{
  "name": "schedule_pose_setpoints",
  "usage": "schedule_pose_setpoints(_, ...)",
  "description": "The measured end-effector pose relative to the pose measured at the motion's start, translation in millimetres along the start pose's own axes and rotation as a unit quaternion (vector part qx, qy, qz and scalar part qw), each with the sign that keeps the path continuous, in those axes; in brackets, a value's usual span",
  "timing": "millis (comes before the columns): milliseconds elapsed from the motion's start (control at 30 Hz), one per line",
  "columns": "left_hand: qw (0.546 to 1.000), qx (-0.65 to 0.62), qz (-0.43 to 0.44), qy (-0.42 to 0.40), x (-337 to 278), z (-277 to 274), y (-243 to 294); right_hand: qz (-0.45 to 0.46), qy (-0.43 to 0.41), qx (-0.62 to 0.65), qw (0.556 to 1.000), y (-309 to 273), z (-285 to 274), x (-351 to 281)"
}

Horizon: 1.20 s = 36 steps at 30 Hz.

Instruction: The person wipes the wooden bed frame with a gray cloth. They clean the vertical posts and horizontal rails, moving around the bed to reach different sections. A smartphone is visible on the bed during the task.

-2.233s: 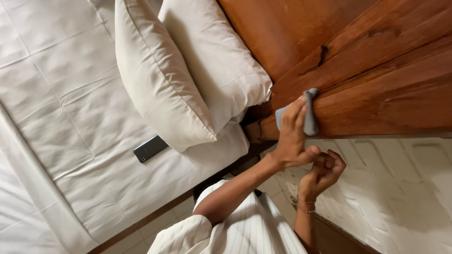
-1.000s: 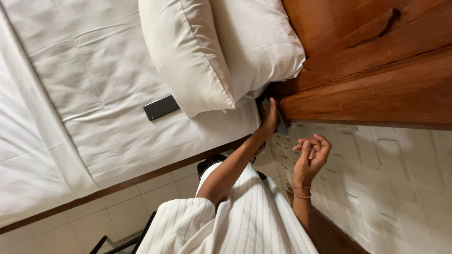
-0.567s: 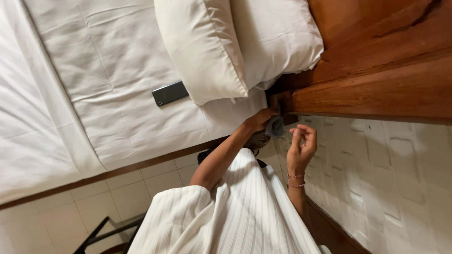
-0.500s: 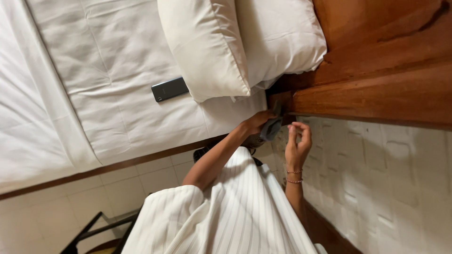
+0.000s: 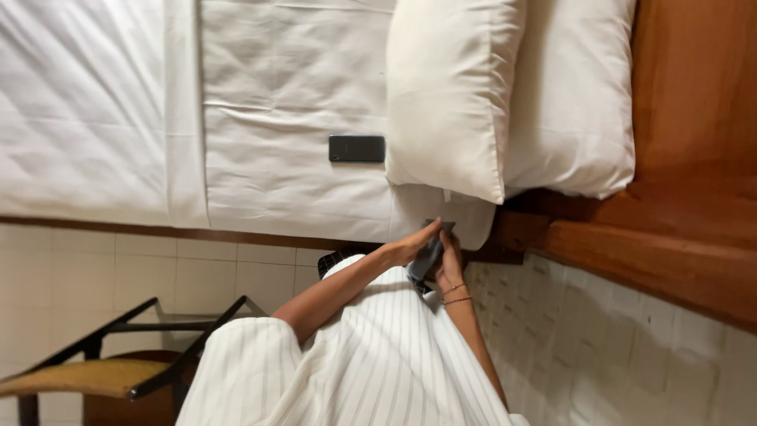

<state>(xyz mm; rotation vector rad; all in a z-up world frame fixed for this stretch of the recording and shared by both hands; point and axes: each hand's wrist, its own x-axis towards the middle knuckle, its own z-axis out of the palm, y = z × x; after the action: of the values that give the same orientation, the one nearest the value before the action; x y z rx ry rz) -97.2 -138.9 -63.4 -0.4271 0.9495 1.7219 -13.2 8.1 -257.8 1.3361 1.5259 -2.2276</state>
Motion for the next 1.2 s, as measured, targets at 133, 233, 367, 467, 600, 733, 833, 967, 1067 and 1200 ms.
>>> schedule_pose_setpoints(133, 0.996, 0.000, 0.074, 0.051, -23, -38, -18, 0.114, -0.051, 0.076, 0.989, 4, 34, -15)
schedule_pose_setpoints(233, 0.989, -0.002, 0.107, 0.100, -13, -73, -57, 0.151, -0.081, 0.111, 0.979, 16, 28, -6)
schedule_pose_setpoints(367, 0.957, 0.033, 0.215, 0.194, -6, -126, -106, 0.137, -0.196, 0.102, 0.966, -26, 40, -66)
schedule_pose_setpoints(467, 0.962, 0.013, 0.229, 0.148, -51, -113, -128, 0.147, -0.300, 0.095, 0.938, -41, 45, -108)
schedule_pose_setpoints(600, 0.925, 0.024, 0.309, 0.218, -99, -93, -172, -0.026, -0.310, -0.118, 0.943, -15, 41, -138)
schedule_pose_setpoints(733, 0.876, 0.104, 0.335, 0.332, -59, -156, -260, -0.066, -0.288, -0.268, 0.917, 43, 14, -139)
schedule_pose_setpoints(833, 0.864, 0.093, 0.320, 0.378, -91, -145, -291, -0.009, -0.307, -0.327, 0.894, 81, -11, -131)
schedule_pose_setpoints(967, 0.855, 0.118, 0.278, 0.421, -122, -136, -314, 0.036, -0.329, -0.307, 0.892, 115, -19, -133)
schedule_pose_setpoints(1067, 0.839, 0.155, 0.262, 0.452, -164, -123, -315, 0.041, -0.332, -0.317, 0.888, 116, -8, -159)
schedule_pose_setpoints(1200, 0.811, 0.184, 0.284, 0.478, -217, -127, -317, 0.028, -0.348, -0.358, 0.866, 111, 30, -201)
